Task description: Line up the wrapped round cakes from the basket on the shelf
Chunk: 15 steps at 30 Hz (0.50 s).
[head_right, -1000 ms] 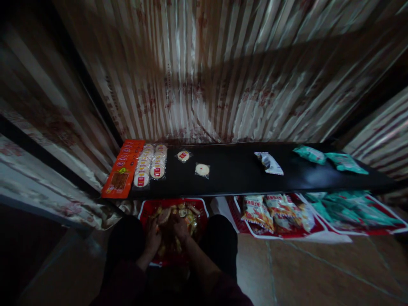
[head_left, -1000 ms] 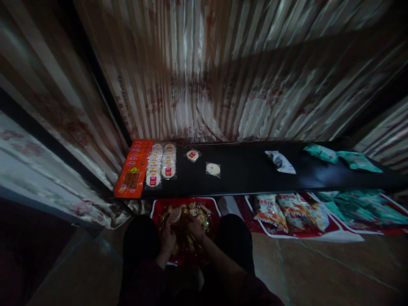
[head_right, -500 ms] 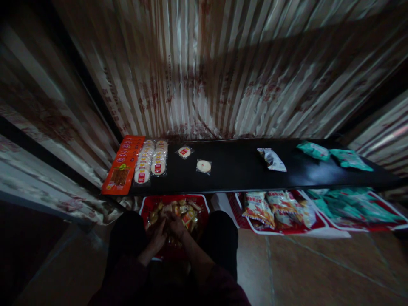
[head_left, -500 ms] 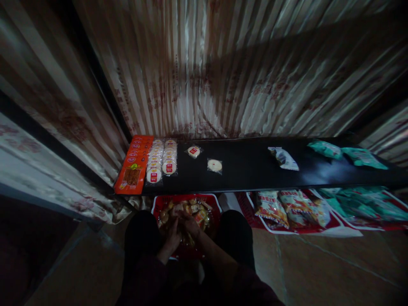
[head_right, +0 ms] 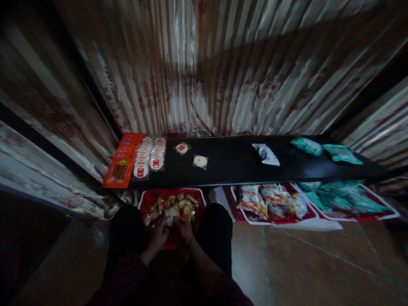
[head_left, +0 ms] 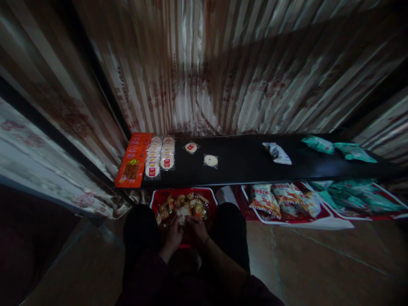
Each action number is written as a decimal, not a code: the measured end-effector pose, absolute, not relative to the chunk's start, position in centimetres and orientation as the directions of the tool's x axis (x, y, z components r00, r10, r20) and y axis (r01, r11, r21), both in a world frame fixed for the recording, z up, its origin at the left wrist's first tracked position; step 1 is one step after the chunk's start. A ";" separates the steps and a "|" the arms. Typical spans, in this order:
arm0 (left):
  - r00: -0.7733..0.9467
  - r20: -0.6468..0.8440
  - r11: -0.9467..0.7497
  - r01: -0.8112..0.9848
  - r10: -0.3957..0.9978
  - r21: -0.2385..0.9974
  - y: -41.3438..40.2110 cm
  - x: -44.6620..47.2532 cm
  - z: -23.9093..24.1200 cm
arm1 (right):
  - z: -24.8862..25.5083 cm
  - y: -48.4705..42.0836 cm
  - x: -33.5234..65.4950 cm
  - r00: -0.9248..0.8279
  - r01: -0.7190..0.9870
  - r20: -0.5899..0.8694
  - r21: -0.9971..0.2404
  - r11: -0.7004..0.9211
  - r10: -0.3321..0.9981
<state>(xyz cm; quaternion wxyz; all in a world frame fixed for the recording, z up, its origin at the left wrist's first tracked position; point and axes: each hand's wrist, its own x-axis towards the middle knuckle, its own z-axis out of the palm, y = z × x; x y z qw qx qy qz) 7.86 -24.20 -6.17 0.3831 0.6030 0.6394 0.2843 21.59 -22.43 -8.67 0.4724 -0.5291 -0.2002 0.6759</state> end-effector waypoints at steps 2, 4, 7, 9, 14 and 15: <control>-0.034 -0.164 0.154 0.559 0.986 0.815 -24.1 8.1 -6.0 | -8.6 -22.8 22.1 0.015 -0.434 -0.522 -0.772 -0.464 0.853; -0.076 -0.201 0.209 0.544 0.977 0.813 -24.0 8.4 -5.8 | -8.4 -23.1 22.7 0.016 -0.444 -0.525 -0.766 -0.464 0.851; -0.100 -0.240 0.258 0.488 0.966 0.834 -24.0 9.0 -5.7 | -8.0 -23.4 23.3 0.010 -0.468 -0.546 -0.743 -0.479 0.838; -0.106 -0.234 0.257 0.444 0.966 0.858 -24.2 9.3 -5.8 | -7.9 -23.4 23.5 0.004 -0.489 -0.547 -0.731 -0.476 0.837; -0.110 -0.272 0.294 0.382 0.956 0.876 -24.7 9.4 -6.2 | -7.6 -23.5 23.1 -0.029 -0.529 -0.535 -0.709 -0.468 0.844; -0.106 -0.289 0.308 0.376 0.951 0.874 -24.7 9.3 -6.2 | -7.5 -23.5 22.9 -0.024 -0.520 -0.538 -0.713 -0.470 0.843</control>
